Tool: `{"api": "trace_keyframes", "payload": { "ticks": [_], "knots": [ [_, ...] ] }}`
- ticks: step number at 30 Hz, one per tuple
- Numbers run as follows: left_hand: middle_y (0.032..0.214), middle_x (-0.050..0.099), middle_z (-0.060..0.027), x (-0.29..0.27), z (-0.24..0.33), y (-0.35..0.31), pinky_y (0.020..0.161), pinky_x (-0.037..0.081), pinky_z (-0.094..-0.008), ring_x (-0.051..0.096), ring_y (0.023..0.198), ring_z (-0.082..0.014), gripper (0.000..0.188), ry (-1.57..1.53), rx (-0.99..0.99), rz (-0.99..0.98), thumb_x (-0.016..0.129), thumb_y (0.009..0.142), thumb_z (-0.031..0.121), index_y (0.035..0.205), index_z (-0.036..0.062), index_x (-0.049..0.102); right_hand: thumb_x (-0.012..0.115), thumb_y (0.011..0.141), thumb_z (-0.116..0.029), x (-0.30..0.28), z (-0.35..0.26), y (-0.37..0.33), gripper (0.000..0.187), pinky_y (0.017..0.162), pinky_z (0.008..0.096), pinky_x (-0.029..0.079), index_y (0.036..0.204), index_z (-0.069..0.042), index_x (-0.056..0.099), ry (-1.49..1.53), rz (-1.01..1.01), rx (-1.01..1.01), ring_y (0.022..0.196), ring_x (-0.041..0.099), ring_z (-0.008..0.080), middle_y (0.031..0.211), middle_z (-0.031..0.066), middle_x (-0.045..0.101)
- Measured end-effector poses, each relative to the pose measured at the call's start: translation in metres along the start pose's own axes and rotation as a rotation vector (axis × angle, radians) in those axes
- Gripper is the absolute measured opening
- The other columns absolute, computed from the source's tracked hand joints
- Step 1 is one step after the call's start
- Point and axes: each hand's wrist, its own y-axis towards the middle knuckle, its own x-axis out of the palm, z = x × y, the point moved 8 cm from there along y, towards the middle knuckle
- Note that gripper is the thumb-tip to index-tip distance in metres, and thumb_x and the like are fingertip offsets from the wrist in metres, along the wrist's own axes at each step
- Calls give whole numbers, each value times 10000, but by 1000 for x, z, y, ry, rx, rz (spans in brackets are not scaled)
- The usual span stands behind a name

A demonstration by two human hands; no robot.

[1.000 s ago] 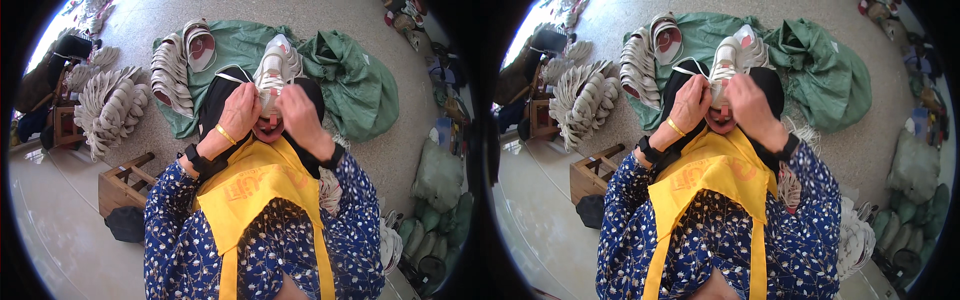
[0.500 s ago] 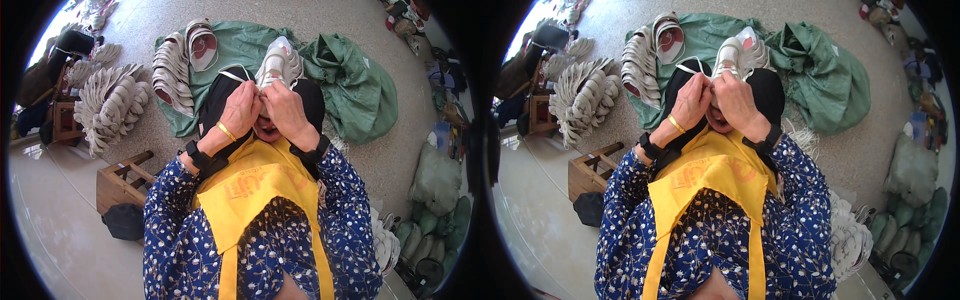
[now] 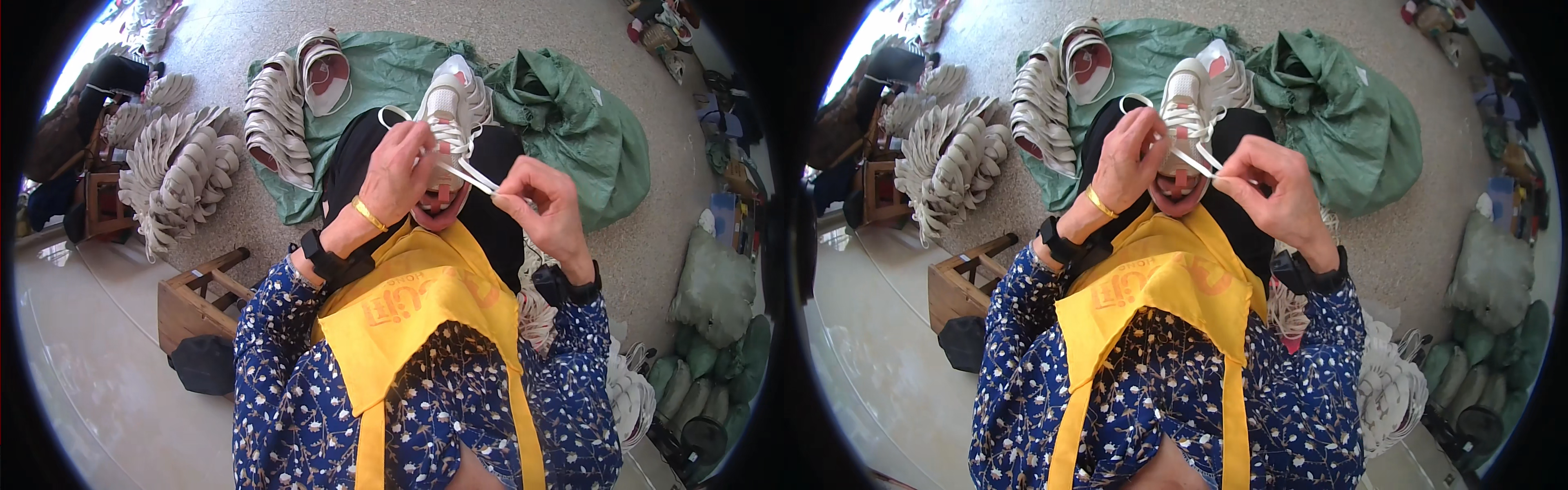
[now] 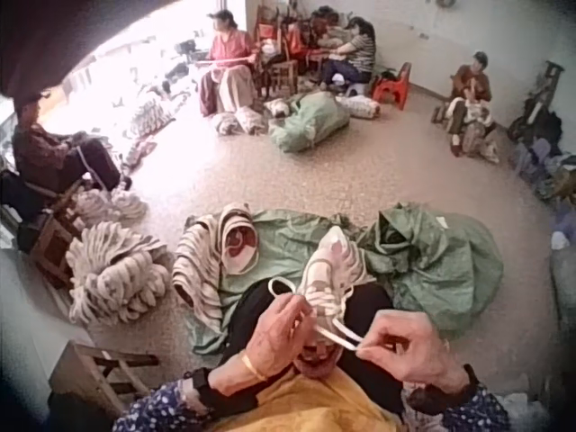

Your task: The person sits on the floor and laces a white sneaker with pink accents. They thread the white shoelace through the eyelets, pull it tight, and tie a knot. The person repeats this process for multiple shoes in a pile.

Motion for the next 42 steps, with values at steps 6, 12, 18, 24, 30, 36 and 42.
{"api": "trace_keyframes", "payload": {
  "ticks": [6, 12, 18, 24, 30, 36, 42],
  "knots": [
    [780, 595, -75, 24, 16, 15, 646, 509, -318, 629, 701, -184, 150, -306, -105, -489, 650, 885, 23, 1025, 29, 598, 734, 876, -22, 13, -6, 24, 116, 565, 208, 390, 827, -16, 630, 44, -9, -15, 652, 495, 30, 767, -28, 571],
    [765, 622, -20, 22, -10, 10, 653, 493, -266, 567, 733, -49, 120, -382, -258, -393, 632, 1004, 123, 973, 9, 610, 604, 1003, -71, 25, 13, 11, 69, 599, 208, 495, 943, -38, 609, 487, -52, 61, 677, 595, 47, 792, -12, 619],
    [763, 585, 24, -4, -39, -12, 610, 426, -209, 501, 669, -47, 200, -665, -438, -229, 567, 1062, 172, 910, 43, 588, 486, 1065, -145, -10, 93, -40, 213, 504, 201, 419, 869, -66, 516, 332, -6, 408, 567, 509, 47, 718, -6, 571],
    [727, 567, 21, -91, -67, -53, 579, 370, -207, 488, 623, -43, 280, -569, -587, -249, 507, 1084, 245, 895, 53, 584, 456, 1063, -163, -100, 128, -124, 260, 446, 197, 352, 811, -100, 464, 530, 301, 612, 509, 419, 45, 668, -26, 469],
    [888, 608, -61, -71, -16, -15, 717, 471, -340, 580, 823, -226, 241, 314, -116, -168, 763, 873, 161, 957, 21, 586, 648, 974, -74, -58, 133, -83, 52, 474, 197, 440, 978, -22, 639, 125, 100, 524, 556, 549, 31, 792, 0, 664],
    [955, 527, -145, -23, -4, -1, 849, 457, -402, 520, 964, -368, 242, 258, 4, -237, 701, 763, 13, 958, 17, 557, 688, 948, -73, -8, 90, -28, 119, 440, 208, 443, 1045, -3, 692, 95, 126, 435, 522, 570, 32, 849, 7, 708],
    [917, 475, -48, -9, -44, -4, 784, 451, -310, 517, 854, -165, 144, -145, -296, -393, 671, 869, 23, 936, 12, 544, 688, 955, -102, 17, 96, -19, 131, 445, 222, 473, 1018, 14, 684, 103, 64, 467, 524, 590, 46, 760, 18, 683]
  ]
}}
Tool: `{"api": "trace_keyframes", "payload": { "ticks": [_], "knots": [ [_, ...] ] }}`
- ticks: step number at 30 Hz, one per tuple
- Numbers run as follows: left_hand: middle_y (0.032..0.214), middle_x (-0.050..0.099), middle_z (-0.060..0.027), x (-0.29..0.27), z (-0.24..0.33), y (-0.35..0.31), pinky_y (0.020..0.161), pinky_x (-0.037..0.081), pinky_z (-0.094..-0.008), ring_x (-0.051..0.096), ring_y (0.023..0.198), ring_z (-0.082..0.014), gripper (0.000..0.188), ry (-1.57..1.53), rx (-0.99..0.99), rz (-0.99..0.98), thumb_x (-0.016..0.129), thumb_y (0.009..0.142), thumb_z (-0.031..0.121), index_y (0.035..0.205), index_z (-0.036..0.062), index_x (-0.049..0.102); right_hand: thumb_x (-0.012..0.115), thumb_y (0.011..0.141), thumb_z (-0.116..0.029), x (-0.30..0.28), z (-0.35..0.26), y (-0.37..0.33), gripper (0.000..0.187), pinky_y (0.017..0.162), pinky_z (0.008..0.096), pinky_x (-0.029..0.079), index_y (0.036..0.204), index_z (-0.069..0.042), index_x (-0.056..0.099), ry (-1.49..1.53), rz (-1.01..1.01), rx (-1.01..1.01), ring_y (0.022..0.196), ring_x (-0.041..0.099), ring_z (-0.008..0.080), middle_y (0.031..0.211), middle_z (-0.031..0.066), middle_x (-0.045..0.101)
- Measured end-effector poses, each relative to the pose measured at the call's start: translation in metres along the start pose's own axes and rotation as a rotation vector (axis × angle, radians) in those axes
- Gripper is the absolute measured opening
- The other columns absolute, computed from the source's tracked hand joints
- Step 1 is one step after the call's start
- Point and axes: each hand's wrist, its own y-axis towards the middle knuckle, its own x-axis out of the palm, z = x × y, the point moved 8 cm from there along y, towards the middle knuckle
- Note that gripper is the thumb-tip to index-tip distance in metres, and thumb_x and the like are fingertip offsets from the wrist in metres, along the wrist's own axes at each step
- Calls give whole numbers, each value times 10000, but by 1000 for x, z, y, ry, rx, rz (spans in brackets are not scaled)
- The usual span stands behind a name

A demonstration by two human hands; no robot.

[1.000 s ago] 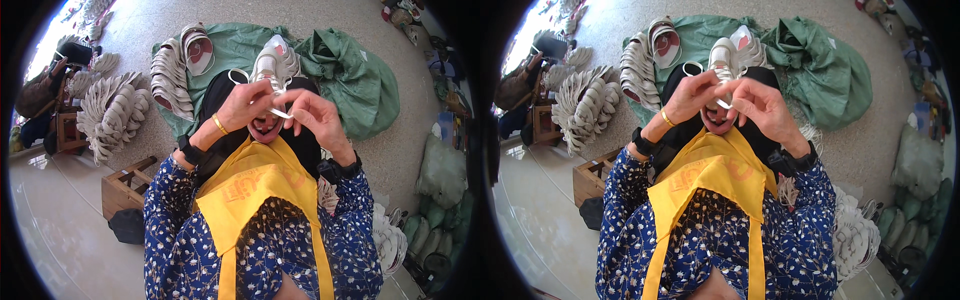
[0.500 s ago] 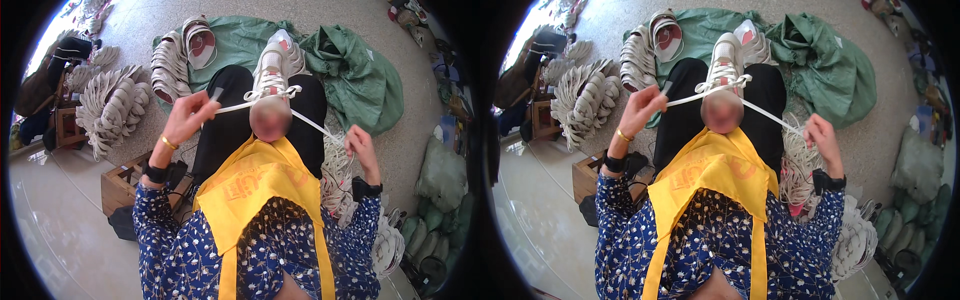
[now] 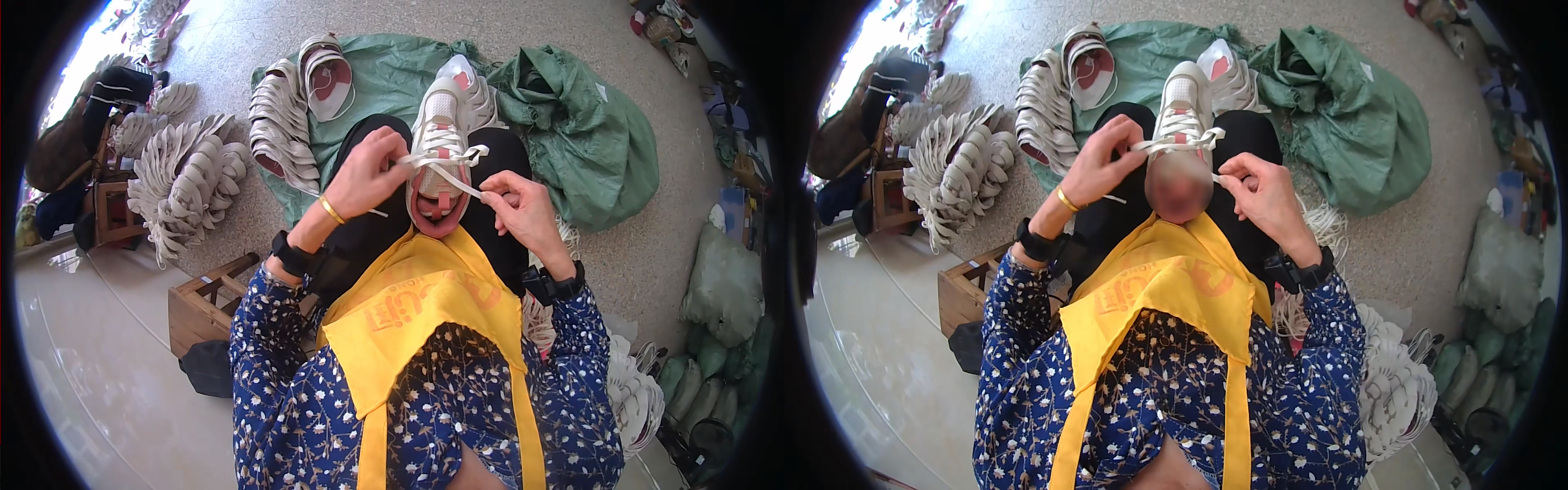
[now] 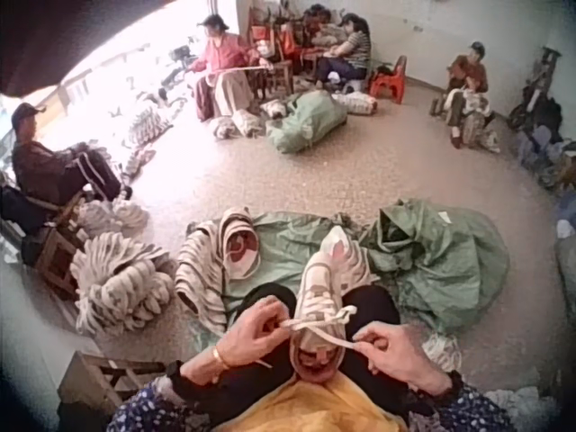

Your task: The person sits on the floor and laces a white sneaker with pink accents. They thread the white shoelace through the eyelets, pull it tight, and tie a knot. The person repeats this process for multiple shoes in a pile.

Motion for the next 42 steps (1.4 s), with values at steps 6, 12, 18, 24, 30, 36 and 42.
{"api": "trace_keyframes", "payload": {
  "ticks": [6, 12, 18, 24, 30, 36, 42],
  "knots": [
    [826, 528, 24, -3, -37, 7, 679, 446, -185, 511, 769, -5, 106, -173, -146, 89, 655, 926, 40, 911, 12, 553, 690, 959, -119, 2, 5, 0, 117, 443, 217, 450, 955, -2, 696, -55, 2, -66, 512, 576, 39, 671, -15, 633],
    [760, 570, 46, -16, -18, 6, 640, 454, -204, 528, 715, -19, 72, -58, -103, 359, 644, 946, 45, 933, 12, 581, 689, 960, -118, 2, 7, 0, 113, 439, 218, 437, 943, -7, 699, -27, 22, -78, 498, 564, 36, 649, -20, 620],
    [946, 583, 23, 7, -13, 11, 808, 421, -201, 522, 892, -29, 93, -592, -158, -72, 617, 1002, 107, 932, 49, 600, 698, 945, -85, -2, 2, 5, 162, 457, 224, 466, 1077, 4, 666, 60, 89, -66, 542, 594, 46, 847, 42, 700],
    [1023, 557, 2, 8, -16, 13, 893, 393, -236, 487, 927, -83, 258, -425, -113, -175, 568, 1051, 264, 886, 68, 539, 707, 920, -32, -6, -22, 31, 311, 503, 224, 507, 1210, 9, 601, 23, 221, -252, 577, 621, 60, 1044, 91, 704],
    [1024, 569, -4, 7, -23, 12, 906, 409, -242, 505, 955, -81, 259, -507, -117, -114, 588, 1047, 258, 886, 60, 544, 667, 957, -55, 1, -8, 55, 226, 473, 199, 467, 1160, 39, 629, 239, 93, -132, 561, 589, 50, 933, 96, 718],
    [996, 587, -4, 4, -29, 11, 839, 439, -231, 523, 867, -67, 237, -470, -145, -68, 616, 1039, 255, 940, 40, 595, 623, 1022, -163, -1, 0, 51, 186, 429, 170, 329, 1091, 8, 647, 233, -123, 56, 505, 466, 5, 800, 47, 711],
    [1001, 589, -6, 6, -28, 11, 811, 448, -230, 519, 834, -66, 230, -498, -149, -41, 615, 1039, 240, 944, 32, 595, 640, 1013, -146, 17, -18, 39, 134, 497, 163, 354, 999, -13, 656, 56, -387, 0, 573, 473, -20, 796, -2, 677]
  ]
}}
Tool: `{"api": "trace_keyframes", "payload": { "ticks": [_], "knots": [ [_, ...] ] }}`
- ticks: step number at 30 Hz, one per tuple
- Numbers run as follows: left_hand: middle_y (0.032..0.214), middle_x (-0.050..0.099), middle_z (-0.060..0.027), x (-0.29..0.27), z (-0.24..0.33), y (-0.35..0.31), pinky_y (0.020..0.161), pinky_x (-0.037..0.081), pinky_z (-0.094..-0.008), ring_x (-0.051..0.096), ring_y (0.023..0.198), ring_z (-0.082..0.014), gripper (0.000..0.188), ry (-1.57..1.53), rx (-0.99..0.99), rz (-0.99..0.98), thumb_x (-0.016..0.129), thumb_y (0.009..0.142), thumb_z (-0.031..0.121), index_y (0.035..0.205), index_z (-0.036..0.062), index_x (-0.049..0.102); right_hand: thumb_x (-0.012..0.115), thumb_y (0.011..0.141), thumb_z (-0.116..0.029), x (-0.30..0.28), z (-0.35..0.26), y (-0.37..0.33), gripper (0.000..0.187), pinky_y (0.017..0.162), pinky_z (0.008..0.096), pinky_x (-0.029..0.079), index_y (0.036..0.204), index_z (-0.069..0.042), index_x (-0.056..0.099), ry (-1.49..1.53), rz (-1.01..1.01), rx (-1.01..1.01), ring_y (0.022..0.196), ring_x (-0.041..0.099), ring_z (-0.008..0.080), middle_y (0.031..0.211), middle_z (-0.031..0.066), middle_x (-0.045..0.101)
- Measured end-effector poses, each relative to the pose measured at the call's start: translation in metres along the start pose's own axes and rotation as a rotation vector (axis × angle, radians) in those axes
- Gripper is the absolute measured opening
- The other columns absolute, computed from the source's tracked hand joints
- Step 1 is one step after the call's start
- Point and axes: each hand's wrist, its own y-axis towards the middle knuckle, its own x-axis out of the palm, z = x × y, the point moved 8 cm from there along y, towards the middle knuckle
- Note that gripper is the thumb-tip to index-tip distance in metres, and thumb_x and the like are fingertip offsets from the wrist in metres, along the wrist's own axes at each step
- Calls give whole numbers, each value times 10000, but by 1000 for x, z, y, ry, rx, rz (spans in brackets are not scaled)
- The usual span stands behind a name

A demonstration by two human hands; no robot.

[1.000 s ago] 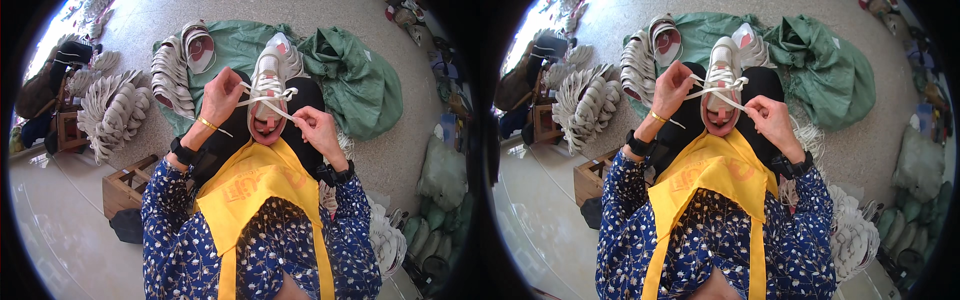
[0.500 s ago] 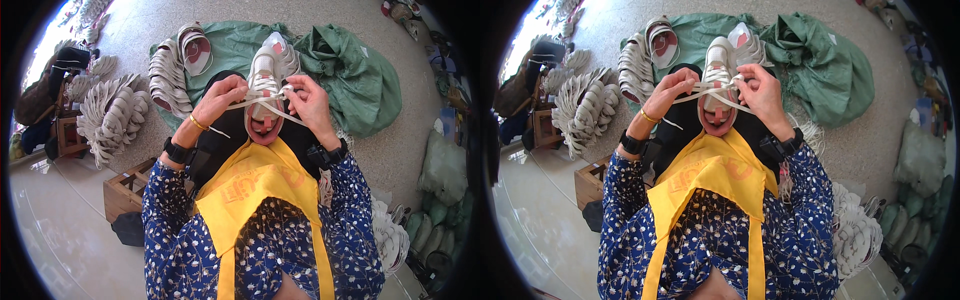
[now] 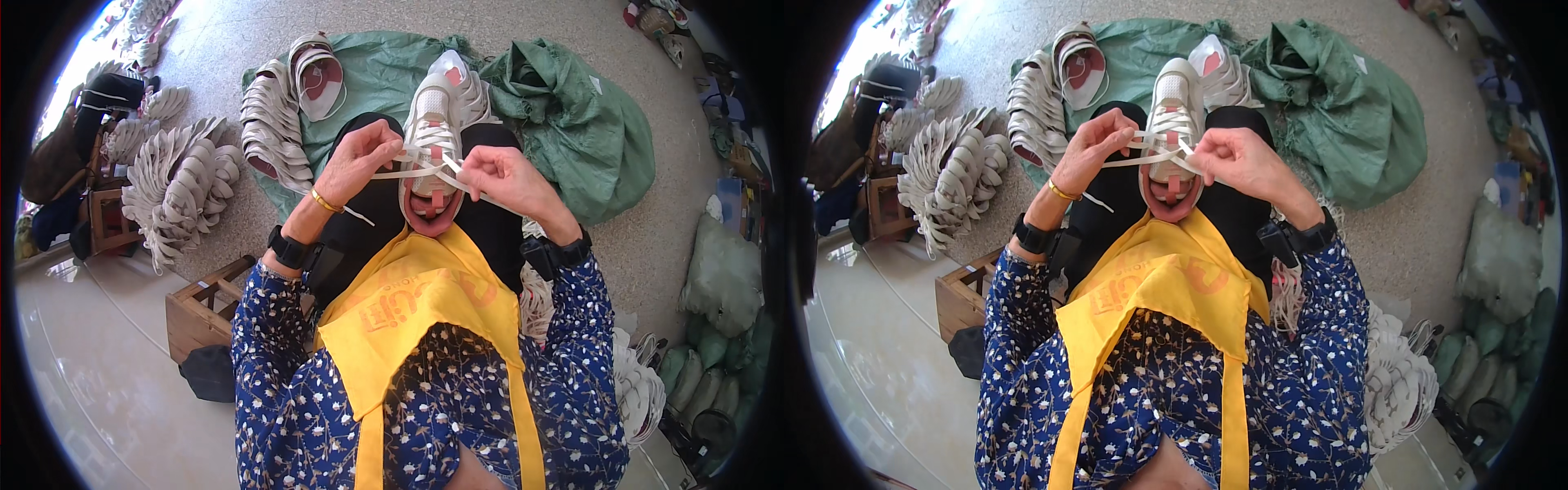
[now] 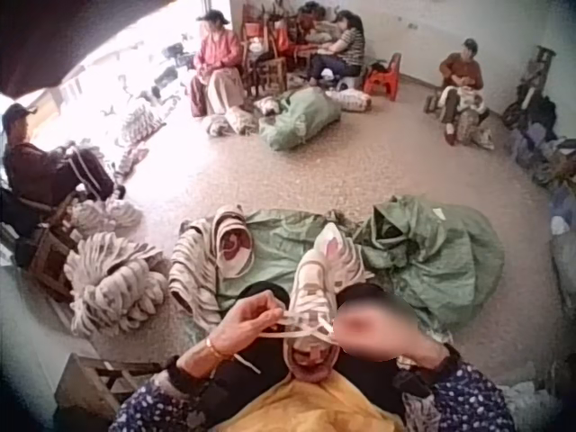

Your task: The person sits on the floor and laces a white sneaker with pink accents. They thread the white shoelace through the eyelets, pull it tight, and tie a knot. The person repeats this process for multiple shoes in a pile.

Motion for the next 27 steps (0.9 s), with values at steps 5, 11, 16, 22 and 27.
{"api": "trace_keyframes", "payload": {
  "ticks": [5, 11, 16, 22, 27],
  "knots": [
    [1010, 592, -11, 0, -2, 0, 812, 452, -233, 527, 847, -70, 226, -6, -7, 0, 614, 1039, 232, 938, 32, 590, 748, 925, -116, -12, -6, 0, 148, 542, 197, 393, 925, 8, 668, -153, 200, -157, 641, 509, -17, 725, -67, 609],
    [1013, 595, -17, 0, -4, 1, 809, 465, -238, 542, 869, -71, 229, -12, -16, -8, 617, 1040, 233, 937, 31, 581, 685, 984, -98, 2, -10, -1, 114, 588, 163, 436, 1020, 7, 708, 133, 60, -256, 691, 573, -8, 879, -50, 650],
    [1020, 608, -39, -2, -5, -2, 737, 508, -236, 602, 861, -76, 215, 19, 26, 7, 612, 1045, 228, 1009, 32, 532, 651, 1020, -178, -13, 4, -4, 156, 463, 155, 281, 1006, -28, 694, 330, 88, -94, 534, 394, -24, 806, -47, 606],
    [851, 622, -13, 0, 13, -17, 625, 491, -211, 627, 756, -67, 227, 362, -231, 96, 643, 1016, 138, 1071, 60, 438, 619, 1044, -233, -24, 29, 2, 203, 454, 161, 290, 936, -64, 648, 449, 182, -91, 524, 402, -13, 750, -51, 574],
    [763, 625, -1, -10, -4, -21, 608, 471, -216, 625, 713, -69, 298, 94, -20, 175, 710, 944, 95, 1021, 57, 424, 628, 1041, -295, -26, 27, 9, 264, 461, 162, 312, 874, -91, 612, 353, 237, -112, 541, 429, -5, 724, -59, 555]
  ]
}}
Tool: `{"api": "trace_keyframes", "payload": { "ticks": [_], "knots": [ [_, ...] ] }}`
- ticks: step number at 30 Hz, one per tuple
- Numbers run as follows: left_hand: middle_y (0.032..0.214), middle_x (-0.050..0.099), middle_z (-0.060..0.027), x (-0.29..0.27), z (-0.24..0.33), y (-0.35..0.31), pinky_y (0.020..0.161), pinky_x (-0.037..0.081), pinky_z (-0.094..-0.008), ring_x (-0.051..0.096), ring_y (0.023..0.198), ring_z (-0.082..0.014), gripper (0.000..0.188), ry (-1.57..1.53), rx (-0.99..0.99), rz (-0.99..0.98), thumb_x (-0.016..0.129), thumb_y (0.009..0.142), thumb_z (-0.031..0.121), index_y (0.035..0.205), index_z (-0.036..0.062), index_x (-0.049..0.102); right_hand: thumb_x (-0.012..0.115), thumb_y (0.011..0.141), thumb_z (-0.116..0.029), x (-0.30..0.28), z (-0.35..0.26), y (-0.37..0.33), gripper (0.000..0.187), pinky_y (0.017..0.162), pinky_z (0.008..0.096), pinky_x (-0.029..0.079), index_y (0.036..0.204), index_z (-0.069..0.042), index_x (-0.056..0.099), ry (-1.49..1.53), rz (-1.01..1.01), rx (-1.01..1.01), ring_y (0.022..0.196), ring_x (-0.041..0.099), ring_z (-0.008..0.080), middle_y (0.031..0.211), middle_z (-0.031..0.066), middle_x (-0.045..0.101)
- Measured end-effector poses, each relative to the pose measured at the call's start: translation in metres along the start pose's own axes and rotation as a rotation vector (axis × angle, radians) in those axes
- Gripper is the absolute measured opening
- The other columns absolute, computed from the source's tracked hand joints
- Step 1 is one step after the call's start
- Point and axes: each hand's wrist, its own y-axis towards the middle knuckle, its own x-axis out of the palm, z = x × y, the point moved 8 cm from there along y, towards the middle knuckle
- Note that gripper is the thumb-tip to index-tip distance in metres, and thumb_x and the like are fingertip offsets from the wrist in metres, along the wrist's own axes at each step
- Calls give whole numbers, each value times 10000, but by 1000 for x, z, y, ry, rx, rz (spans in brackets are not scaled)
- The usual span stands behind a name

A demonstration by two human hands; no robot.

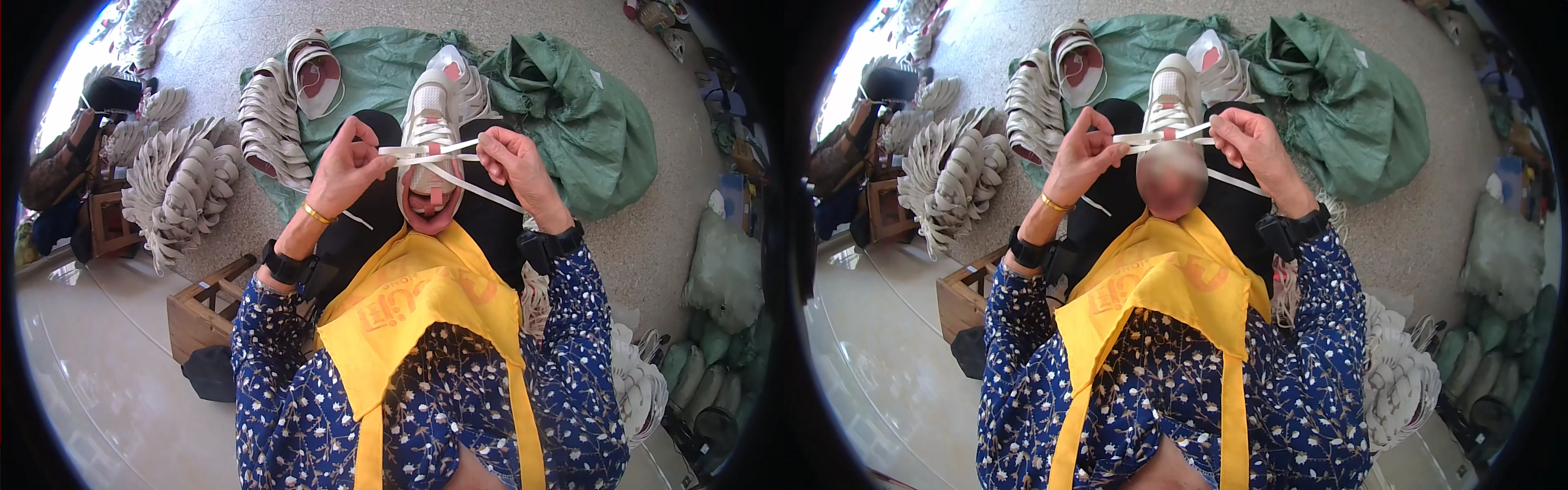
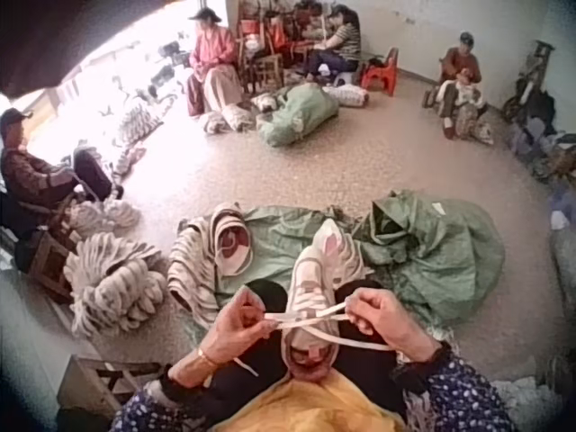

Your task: The person sits on the floor and laces a white sneaker with pink accents. They thread the white shoelace through the eyelets, pull it tight, and tie a knot. The person repeats this process for multiple shoes in a pile.

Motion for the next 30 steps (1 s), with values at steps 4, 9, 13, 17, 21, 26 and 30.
{"api": "trace_keyframes", "payload": {
  "ticks": [4, 9, 13, 17, 21, 26, 30],
  "knots": [
    [793, 549, 39, -2, -1, -3, 594, 382, -181, 495, 670, -26, 285, -222, -43, -27, 709, 940, 25, 1047, 95, 454, 626, 1041, -322, 2, -1, 3, 298, 463, 162, 317, 842, -103, 594, -23, 0, 42, 546, 436, -5, 709, -67, 542],
    [771, 483, 55, -13, -9, -10, 554, 312, -191, 412, 624, -22, 248, -330, -86, -19, 680, 950, 14, 1000, 104, 454, 627, 1032, -328, 1, 4, 8, 334, 469, 176, 340, 795, -92, 607, -48, -3, 98, 559, 446, 3, 705, -66, 544],
    [749, 453, 59, -18, -15, -13, 534, 278, -203, 376, 601, -30, 233, -562, -129, -95, 654, 953, 1, 964, 106, 446, 628, 1030, -332, 4, 2, 10, 337, 468, 177, 353, 801, -85, 616, -76, -25, 102, 561, 458, 7, 710, -62, 555],
    [744, 447, 58, -14, -20, -17, 530, 263, -203, 374, 601, -32, 227, -508, -180, -81, 641, 949, -14, 947, 106, 449, 626, 1030, -331, 3, 2, 11, 332, 470, 175, 379, 822, -72, 635, -83, -56, 70, 562, 489, 11, 718, -53, 579],
    [746, 488, 41, -20, -8, -15, 531, 361, -205, 454, 577, -54, 221, 209, 36, 29, 661, 929, -9, 992, 73, 466, 633, 1028, -306, -4, 3, 10, 290, 466, 179, 405, 898, -49, 662, -40, 21, 30, 558, 527, 15, 741, -34, 613],
    [825, 660, -49, 1, 20, -12, 561, 533, -242, 658, 675, -91, 253, 365, 40, 77, 671, 940, 53, 1090, 24, 469, 669, 1002, -219, -14, -2, -20, 218, 423, 197, 412, 998, -1, 668, -171, 189, -9, 508, 545, 29, 797, 10, 673],
    [787, 653, -65, 9, 27, -5, 537, 515, -254, 652, 642, -109, 202, 451, 73, 122, 642, 952, 69, 1063, 11, 484, 737, 927, -140, -3, -11, -44, 188, 427, 211, 447, 1004, 17, 668, -375, 165, 57, 501, 578, 45, 822, 53, 706]
  ]
}}
